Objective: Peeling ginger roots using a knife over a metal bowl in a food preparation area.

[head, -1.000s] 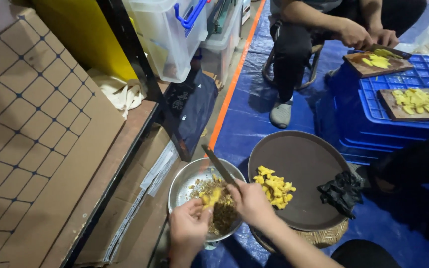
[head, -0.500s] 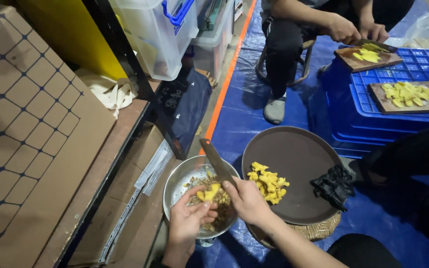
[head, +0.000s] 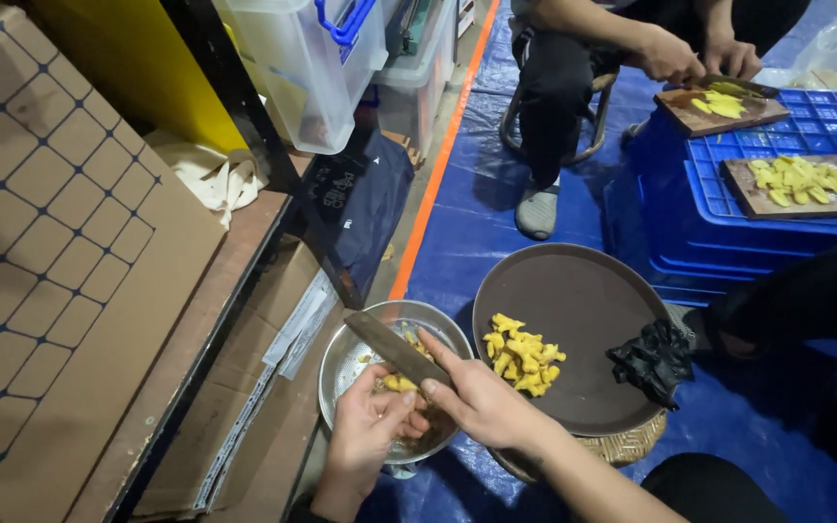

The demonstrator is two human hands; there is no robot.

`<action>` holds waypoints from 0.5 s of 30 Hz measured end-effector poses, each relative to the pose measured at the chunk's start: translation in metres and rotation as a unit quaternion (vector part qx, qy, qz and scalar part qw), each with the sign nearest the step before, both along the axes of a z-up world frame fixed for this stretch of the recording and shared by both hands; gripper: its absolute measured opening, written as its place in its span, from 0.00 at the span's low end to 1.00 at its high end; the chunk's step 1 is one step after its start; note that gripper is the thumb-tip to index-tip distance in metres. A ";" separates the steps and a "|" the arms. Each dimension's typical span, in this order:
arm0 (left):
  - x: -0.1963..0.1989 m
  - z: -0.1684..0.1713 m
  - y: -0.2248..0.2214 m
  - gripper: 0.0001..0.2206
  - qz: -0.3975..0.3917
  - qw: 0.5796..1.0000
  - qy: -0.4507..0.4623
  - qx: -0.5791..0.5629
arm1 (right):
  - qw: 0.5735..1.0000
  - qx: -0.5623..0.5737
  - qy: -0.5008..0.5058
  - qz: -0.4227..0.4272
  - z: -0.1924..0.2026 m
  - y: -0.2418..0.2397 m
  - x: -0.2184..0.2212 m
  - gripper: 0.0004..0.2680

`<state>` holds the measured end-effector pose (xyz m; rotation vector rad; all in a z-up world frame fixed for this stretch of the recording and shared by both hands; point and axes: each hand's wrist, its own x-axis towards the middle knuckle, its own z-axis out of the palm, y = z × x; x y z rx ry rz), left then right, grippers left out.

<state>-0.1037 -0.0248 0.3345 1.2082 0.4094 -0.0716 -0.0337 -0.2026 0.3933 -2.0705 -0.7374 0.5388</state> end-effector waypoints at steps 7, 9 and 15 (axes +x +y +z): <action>-0.004 -0.002 0.009 0.17 -0.011 1.000 0.005 0.026 | 0.998 0.027 0.023 0.060 -0.004 -0.005 0.001 0.28; -0.004 -0.008 0.010 0.18 -0.010 0.999 0.016 0.032 | 0.998 0.028 -0.002 0.054 -0.011 -0.003 0.000 0.29; 0.039 -0.138 0.039 0.28 0.017 0.992 0.107 -0.058 | 0.994 -0.090 0.021 -0.066 -0.006 0.016 -0.005 0.21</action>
